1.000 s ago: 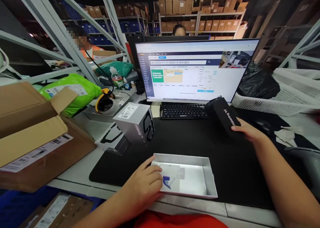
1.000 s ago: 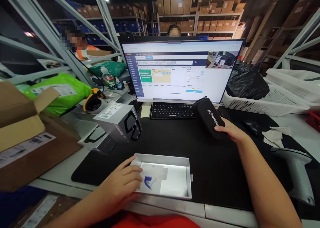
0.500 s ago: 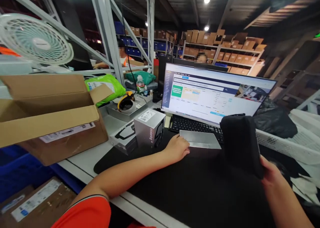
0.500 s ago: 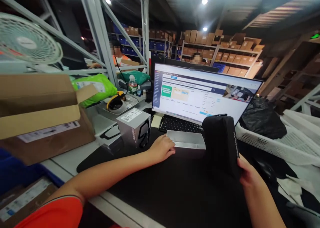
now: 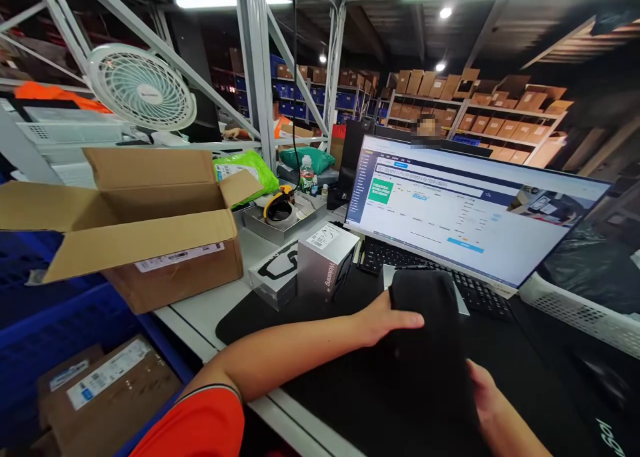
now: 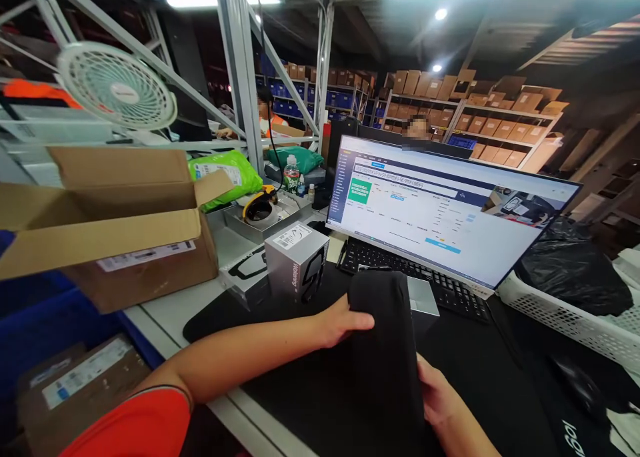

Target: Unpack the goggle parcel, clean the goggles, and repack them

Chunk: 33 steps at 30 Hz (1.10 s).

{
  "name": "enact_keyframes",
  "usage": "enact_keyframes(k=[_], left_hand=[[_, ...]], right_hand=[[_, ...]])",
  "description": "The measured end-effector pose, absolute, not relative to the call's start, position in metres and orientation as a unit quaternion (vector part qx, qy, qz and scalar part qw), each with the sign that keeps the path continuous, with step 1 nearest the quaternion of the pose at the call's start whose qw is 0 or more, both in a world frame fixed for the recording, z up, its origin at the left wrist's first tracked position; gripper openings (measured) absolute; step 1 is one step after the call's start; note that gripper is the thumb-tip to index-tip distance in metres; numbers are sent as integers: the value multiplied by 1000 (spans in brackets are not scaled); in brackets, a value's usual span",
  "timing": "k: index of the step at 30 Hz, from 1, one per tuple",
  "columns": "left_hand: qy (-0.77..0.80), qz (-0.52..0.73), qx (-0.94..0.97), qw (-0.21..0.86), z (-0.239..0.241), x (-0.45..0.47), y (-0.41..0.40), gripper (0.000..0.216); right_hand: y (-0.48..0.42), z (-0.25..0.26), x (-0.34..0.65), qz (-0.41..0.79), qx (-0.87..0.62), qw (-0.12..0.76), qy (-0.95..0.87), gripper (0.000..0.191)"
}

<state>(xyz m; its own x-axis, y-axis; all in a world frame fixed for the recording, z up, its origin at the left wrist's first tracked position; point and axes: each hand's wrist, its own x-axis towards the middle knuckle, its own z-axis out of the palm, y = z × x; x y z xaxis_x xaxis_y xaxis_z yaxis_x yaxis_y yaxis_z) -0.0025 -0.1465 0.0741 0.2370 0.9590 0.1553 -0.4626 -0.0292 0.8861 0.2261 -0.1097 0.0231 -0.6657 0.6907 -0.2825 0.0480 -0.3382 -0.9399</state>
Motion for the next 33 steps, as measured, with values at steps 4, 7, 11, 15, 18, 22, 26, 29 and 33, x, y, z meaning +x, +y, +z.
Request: enact_keyframes(k=[4, 7, 11, 15, 18, 22, 26, 29, 33], left_hand=[[333, 673, 303, 587, 75, -7, -145, 78], [342, 730, 295, 513, 75, -15, -142, 88], [319, 732, 270, 538, 78, -18, -137, 78], [304, 720, 239, 576, 80, -13, -134, 73], [315, 709, 261, 575, 80, -10, -136, 78], [334, 697, 312, 552, 79, -8, -147, 93], [332, 681, 370, 538, 85, -9, -161, 93], [338, 672, 411, 515, 88, -8, -167, 86], [364, 699, 435, 435, 83, -4, -161, 78]], right_hand=[[-116, 42, 199, 743, -348, 223, -527, 65], [-118, 46, 189, 699, -301, 239, -603, 76], [-121, 35, 177, 620, -329, 299, -647, 58], [-122, 28, 171, 545, -399, 280, -682, 50], [-126, 26, 170, 567, -419, 222, -674, 53], [-140, 23, 170, 594, -425, 155, -666, 53], [-155, 15, 168, 588, -433, 156, -665, 52], [-162, 13, 168, 582, -436, 152, -669, 53], [-170, 36, 179, 496, -416, 102, -755, 53]])
